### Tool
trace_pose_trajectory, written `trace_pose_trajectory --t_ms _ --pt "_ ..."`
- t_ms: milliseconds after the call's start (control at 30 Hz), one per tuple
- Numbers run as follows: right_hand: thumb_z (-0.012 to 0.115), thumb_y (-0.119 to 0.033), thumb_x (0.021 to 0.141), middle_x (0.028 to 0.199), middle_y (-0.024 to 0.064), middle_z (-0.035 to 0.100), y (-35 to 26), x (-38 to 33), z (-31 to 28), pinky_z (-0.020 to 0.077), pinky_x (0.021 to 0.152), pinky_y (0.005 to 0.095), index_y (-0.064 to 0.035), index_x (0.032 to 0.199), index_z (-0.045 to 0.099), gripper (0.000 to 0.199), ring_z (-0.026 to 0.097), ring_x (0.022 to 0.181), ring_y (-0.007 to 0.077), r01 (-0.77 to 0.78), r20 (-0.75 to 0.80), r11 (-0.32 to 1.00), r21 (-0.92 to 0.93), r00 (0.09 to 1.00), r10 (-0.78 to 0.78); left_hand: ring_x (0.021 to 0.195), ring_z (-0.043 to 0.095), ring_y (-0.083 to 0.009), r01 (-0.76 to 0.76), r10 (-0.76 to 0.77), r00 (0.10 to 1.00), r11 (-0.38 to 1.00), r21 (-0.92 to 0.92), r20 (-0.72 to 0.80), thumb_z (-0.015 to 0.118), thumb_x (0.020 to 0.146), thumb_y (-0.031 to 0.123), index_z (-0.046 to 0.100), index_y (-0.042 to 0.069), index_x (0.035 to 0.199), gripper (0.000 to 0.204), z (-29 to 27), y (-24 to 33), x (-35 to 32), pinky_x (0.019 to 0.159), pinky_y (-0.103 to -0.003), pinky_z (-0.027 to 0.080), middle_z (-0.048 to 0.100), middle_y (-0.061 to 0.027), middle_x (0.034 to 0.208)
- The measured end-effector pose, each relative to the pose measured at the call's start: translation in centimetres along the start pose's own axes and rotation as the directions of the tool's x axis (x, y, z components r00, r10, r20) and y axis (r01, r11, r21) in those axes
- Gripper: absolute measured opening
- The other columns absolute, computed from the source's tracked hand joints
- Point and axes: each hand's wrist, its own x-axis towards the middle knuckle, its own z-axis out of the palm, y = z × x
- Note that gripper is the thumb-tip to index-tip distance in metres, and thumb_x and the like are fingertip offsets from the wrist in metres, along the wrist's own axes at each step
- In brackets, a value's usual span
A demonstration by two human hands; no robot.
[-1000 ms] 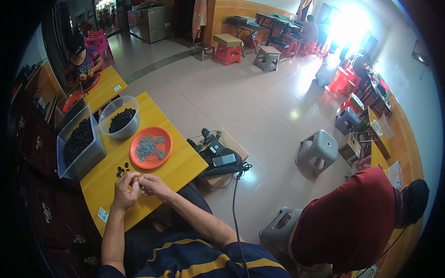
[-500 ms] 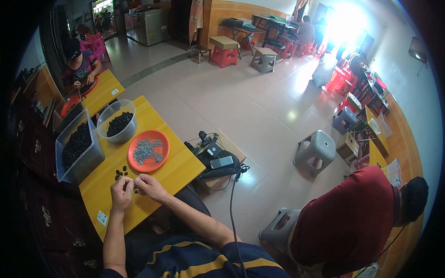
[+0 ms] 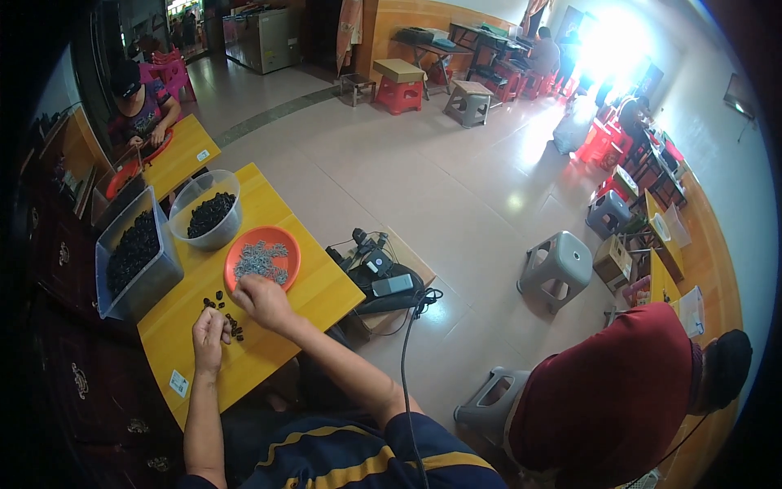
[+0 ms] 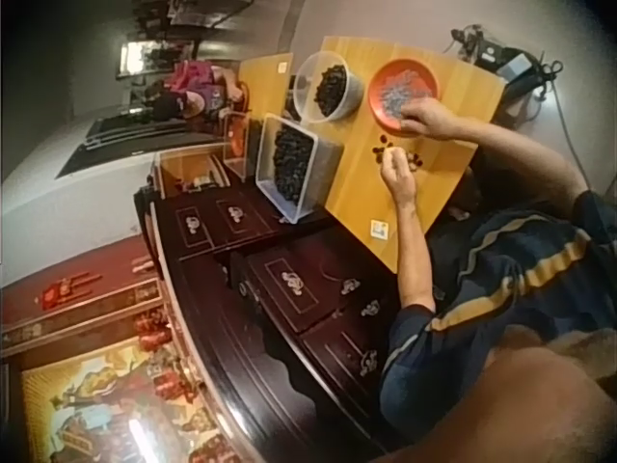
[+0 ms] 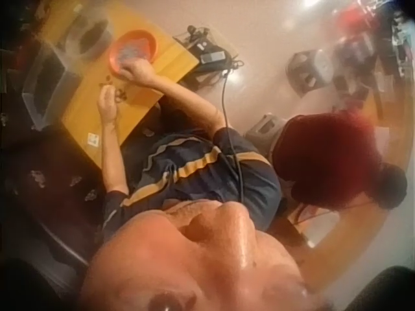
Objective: The person assembles small black plastic components by hand on a yellow tabletop.
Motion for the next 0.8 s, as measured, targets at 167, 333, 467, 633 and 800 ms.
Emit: trace_pose_trajectory --t_ms 167,333,467,633,800 --pt "0.065 -0.024 0.087 0.088 0.0133 0.064 2.8 2.8 -1.4 0.0542 0.071 0.0452 -0.0069 0.089 0.063 0.017 0.066 0.083 0.0336 -0.078 -0.018 0.917 -0.390 0.997 0.077 0.058 0.047 -0.0030 0.066 -0.065 0.998 0.998 0.019 -0.023 0.055 0.095 0.010 0.055 0.006 0.085 0.011 -1.2 -1.1 -2.8 0.053 -0.019 0.038 0.054 0.0027 0.073" --pt "0.064 -0.024 0.087 0.094 0.0127 0.065 6.6 3.8 -1.3 0.0551 0.074 0.0459 -0.0087 0.092 0.065 0.016 0.067 0.088 0.0327 -0.061 0.039 0.830 -0.554 0.994 0.099 0.058 0.047 -0.0029 0.161 -0.160 0.983 0.987 -0.002 -0.085 0.057 0.092 0.007 0.056 0.005 0.085 0.007 -2.5 -2.3 -5.5 0.053 -0.018 0.038 0.055 0.0027 0.073" --pt "0.063 -0.023 0.087 0.096 0.0124 0.065 6.9 3.7 -1.2 0.0548 0.076 0.0467 -0.0083 0.094 0.065 0.017 0.067 0.090 0.0328 -0.080 0.089 0.784 -0.616 0.982 0.169 0.057 0.047 -0.0030 0.202 -0.204 0.971 0.979 -0.033 -0.120 0.058 0.091 0.007 0.057 0.005 0.085 0.007 -3.7 -3.5 -7.2 0.053 -0.018 0.038 0.054 0.0030 0.071" --pt "0.063 -0.020 0.088 0.095 0.0114 0.064 4.0 3.4 -1.8 0.0542 0.073 0.0450 -0.0075 0.093 0.064 0.014 0.066 0.088 0.0322 -0.043 0.032 0.854 -0.518 0.997 0.070 0.057 0.047 -0.0026 0.220 -0.222 0.962 0.975 -0.031 -0.161 0.060 0.091 0.008 0.057 0.005 0.086 0.007 -4.1 -4.3 -8.3 0.052 -0.018 0.038 0.055 0.0032 0.071" --pt "0.063 -0.004 0.088 0.087 0.0115 0.063 -1.5 0.1 -1.2 0.0526 0.066 0.0372 -0.0050 0.096 0.062 0.008 0.066 0.079 0.0282 0.124 -0.148 0.978 -0.165 0.978 -0.149 0.058 0.048 -0.0022 0.166 -0.174 0.973 0.984 -0.066 -0.151 0.061 0.092 0.008 0.057 0.005 0.088 0.006 -3.3 -4.3 -8.0 0.054 -0.017 0.038 0.056 0.0033 0.073"
